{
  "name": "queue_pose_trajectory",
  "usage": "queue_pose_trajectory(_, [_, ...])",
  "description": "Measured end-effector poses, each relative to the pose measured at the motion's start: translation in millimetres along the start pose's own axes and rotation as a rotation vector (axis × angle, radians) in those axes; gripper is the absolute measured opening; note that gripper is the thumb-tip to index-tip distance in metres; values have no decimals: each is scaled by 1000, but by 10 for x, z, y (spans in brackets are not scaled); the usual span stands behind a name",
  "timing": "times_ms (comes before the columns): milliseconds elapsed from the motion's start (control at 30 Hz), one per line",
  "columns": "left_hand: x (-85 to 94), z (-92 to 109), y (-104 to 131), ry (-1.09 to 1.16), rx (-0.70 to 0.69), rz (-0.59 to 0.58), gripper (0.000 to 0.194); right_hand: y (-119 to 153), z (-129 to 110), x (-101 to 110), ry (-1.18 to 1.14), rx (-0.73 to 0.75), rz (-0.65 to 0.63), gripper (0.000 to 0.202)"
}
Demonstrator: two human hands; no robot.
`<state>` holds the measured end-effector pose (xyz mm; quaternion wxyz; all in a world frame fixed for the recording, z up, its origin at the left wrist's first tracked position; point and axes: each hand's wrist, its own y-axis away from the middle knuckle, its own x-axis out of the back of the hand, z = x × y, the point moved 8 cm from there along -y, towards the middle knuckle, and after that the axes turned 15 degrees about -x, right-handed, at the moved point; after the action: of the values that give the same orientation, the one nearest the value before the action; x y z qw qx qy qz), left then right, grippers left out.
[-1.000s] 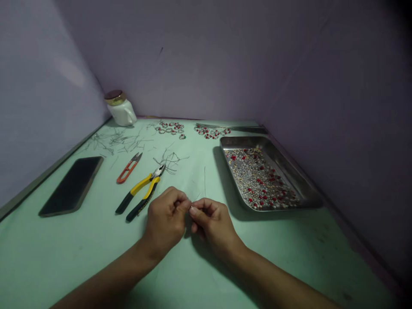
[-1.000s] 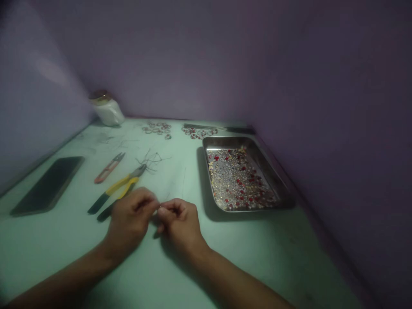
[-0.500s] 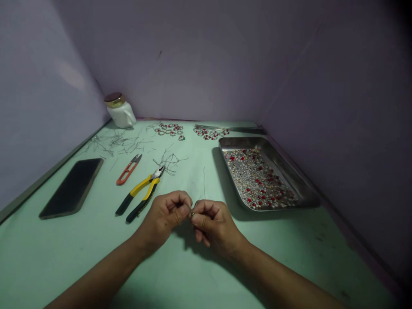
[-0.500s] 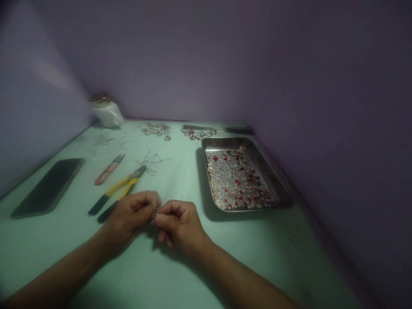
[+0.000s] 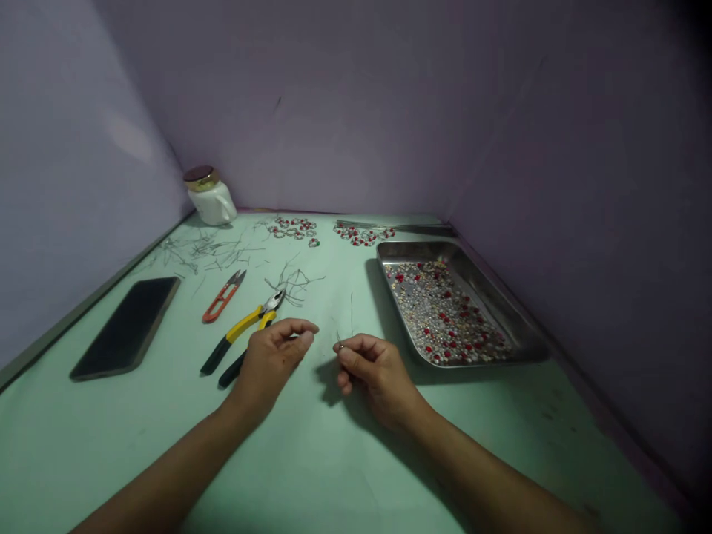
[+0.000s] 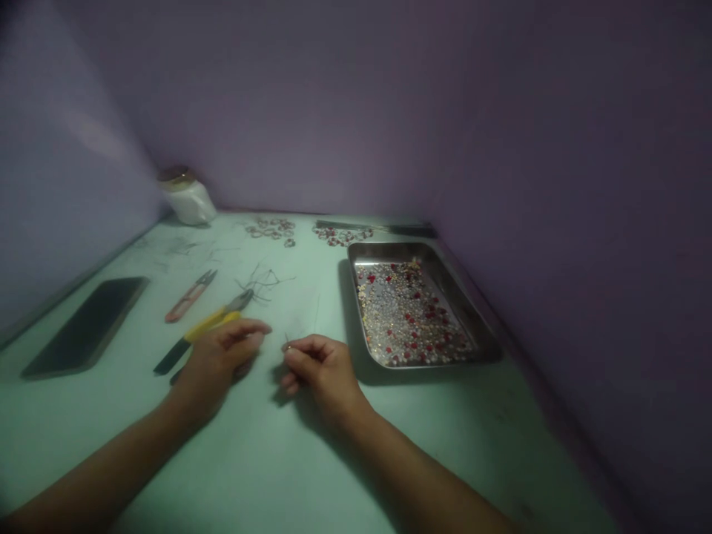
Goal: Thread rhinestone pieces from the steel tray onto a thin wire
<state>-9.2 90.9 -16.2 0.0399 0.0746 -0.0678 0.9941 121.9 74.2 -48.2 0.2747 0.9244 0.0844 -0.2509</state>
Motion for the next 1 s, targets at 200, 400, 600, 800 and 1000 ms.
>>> queue_pose_trajectory(200, [-68, 317, 57, -241, -263, -20, 12, -7, -1, 13, -7, -7, 59, 19])
queue_pose_trajectory(400, [25, 352, 52, -287, -363, 44, 9, 17, 53, -69, -5, -86, -42, 21])
queue_pose_trajectory(600, [-136, 451, 35, -97, -491, -313, 18, 103, 209, -262, 50, -271, -330, 26])
queue_pose_trajectory(800, [-176, 442, 49, -138, -455, -370, 14, 86, 189, -220, 41, -211, -291, 26])
queue_pose_trajectory(1000, [-196, 361, 33, -173, -403, -332, 18, 95, 1, -93, 105, 12, -20, 20])
